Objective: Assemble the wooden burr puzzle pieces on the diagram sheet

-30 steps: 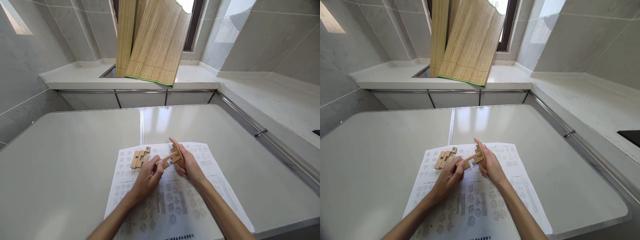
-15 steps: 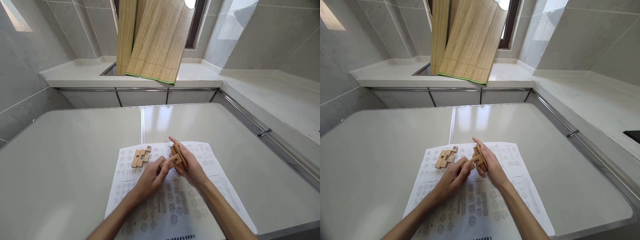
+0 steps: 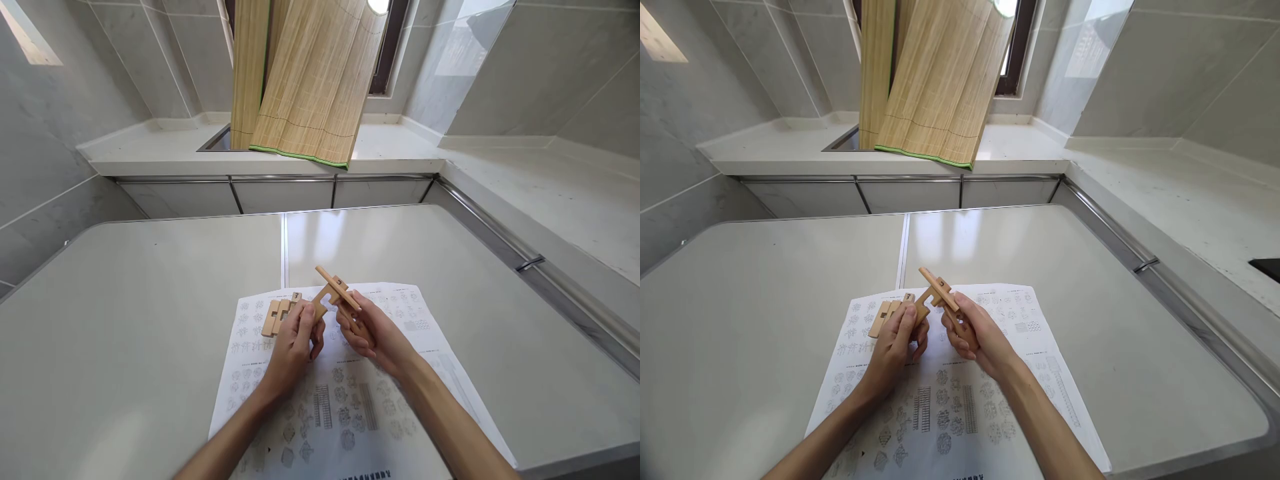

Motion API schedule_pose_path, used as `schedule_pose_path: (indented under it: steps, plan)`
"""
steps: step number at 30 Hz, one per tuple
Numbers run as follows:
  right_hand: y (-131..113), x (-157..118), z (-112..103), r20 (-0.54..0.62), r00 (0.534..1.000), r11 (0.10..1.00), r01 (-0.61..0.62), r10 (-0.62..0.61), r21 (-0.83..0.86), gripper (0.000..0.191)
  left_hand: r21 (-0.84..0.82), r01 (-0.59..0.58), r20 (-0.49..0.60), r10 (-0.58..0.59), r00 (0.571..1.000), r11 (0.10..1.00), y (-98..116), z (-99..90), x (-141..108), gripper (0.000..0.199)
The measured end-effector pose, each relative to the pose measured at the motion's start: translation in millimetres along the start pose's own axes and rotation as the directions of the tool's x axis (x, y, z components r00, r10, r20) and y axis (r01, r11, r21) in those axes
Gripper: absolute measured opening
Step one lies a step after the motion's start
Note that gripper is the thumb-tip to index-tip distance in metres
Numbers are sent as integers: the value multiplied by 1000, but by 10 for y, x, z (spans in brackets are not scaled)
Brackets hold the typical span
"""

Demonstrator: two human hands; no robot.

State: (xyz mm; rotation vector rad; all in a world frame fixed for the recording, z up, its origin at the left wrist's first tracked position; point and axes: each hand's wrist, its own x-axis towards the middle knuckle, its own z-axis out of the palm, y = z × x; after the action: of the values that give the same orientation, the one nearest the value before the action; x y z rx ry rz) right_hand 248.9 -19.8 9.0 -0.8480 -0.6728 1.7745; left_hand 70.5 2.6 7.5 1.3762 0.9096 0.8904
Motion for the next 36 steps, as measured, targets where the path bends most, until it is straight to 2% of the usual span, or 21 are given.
schedule_pose_path:
  steps: [3, 6, 8, 15, 25, 36]
  plan:
    - [-22, -13, -49, 103, 990, 987, -113, 101, 115, 44, 12, -12, -11, 12, 1000, 1000, -4, 14, -8, 43]
    - [-36, -19, -88, 201, 972, 959, -170, 125, 227, 41, 6, -22, 9, 22, 1000, 1000, -4, 22, -11, 43]
    - [-38, -18, -109, 227, 964, 946, -194, 135, 261, 39, -1, -17, 17, 17, 1000, 1000, -5, 24, -9, 43]
    - [-41, -14, -162, 234, 958, 933, -231, 168, 277, 39, -35, 33, 14, -33, 999, 999, -39, 15, 0, 44]
    - [-9, 19, -213, 270, 941, 911, -284, 205, 298, 35, -87, 41, 98, -32, 995, 995, -104, -14, 35, 45]
    - [68, -4, -81, 232, 910, 904, -388, 344, 178, 35, -162, 63, 121, -44, 992, 985, -97, 13, 21, 43]
